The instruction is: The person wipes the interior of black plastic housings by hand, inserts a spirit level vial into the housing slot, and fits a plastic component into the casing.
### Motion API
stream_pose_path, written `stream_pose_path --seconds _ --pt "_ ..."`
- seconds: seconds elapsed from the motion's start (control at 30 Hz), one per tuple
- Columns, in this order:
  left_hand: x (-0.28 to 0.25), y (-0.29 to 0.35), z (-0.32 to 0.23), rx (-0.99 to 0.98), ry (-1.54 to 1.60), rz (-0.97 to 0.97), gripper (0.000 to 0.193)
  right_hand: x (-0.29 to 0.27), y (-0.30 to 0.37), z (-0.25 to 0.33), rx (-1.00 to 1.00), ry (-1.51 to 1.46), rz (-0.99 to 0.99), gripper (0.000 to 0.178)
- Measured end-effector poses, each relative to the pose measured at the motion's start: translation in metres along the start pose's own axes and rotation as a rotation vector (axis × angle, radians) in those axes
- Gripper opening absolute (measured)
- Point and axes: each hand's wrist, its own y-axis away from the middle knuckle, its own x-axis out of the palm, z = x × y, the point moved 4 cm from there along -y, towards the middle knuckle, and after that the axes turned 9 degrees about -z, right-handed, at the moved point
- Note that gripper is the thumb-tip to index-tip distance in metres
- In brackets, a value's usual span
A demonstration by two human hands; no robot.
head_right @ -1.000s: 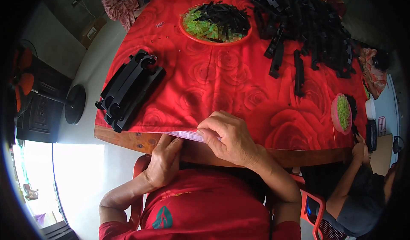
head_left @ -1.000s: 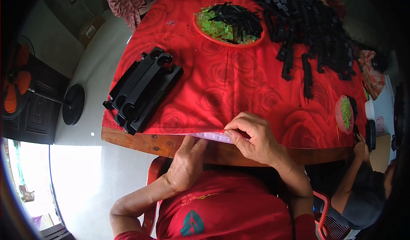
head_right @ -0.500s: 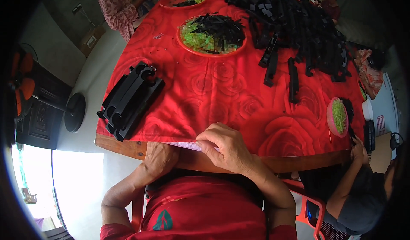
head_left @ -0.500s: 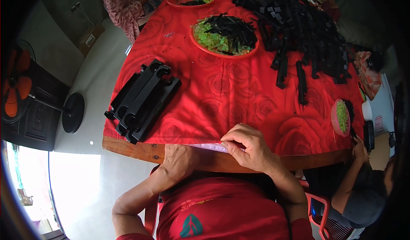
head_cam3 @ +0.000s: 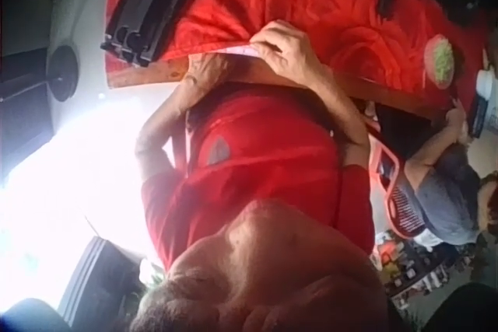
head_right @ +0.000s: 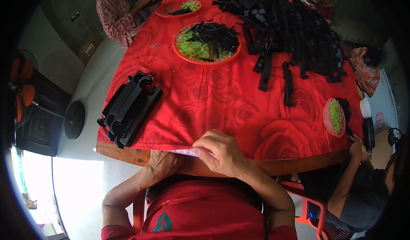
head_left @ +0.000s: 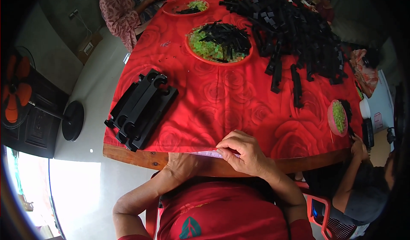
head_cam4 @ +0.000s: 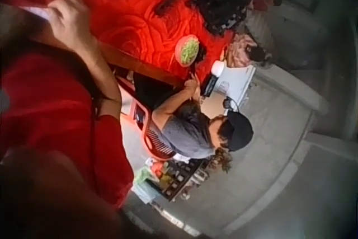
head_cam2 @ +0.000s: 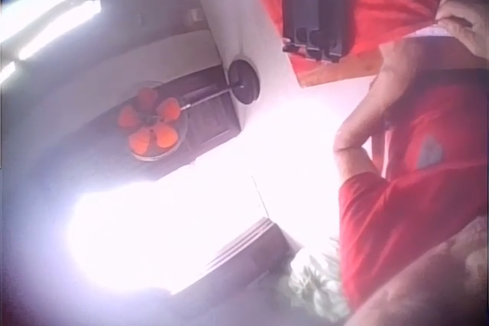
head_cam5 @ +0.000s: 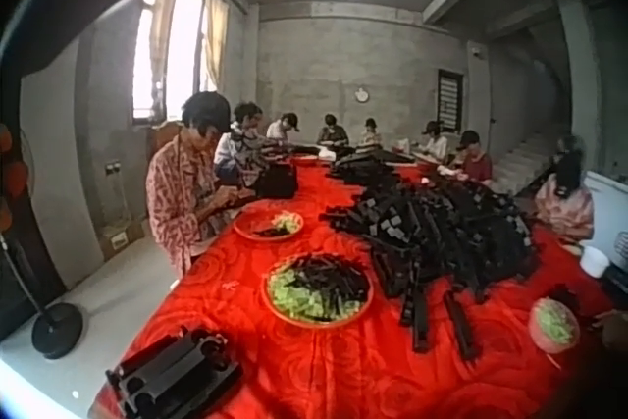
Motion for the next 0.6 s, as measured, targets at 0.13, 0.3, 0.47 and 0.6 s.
stream_pose_path --seconds 0.13,0.3,0.47,0.6 --pt "-0.021 0.004 -0.002 0.004 -0.073 0.231 0.032 0.000 0.004 -0.002 0.003 0.038 0.040 0.008" --pt "-0.028 0.005 0.011 -0.116 0.211 -0.052 0.038 0.006 0.006 -0.006 -0.017 0.042 0.084 0.009" --pt "-0.052 0.020 0.018 -0.281 0.501 -0.189 0.038 0.010 0.014 -0.012 -0.019 0.176 0.166 0.011" --pt "-0.082 0.062 0.030 -0.429 0.627 -0.189 0.036 0.013 0.011 -0.008 -0.036 0.181 0.223 0.014"
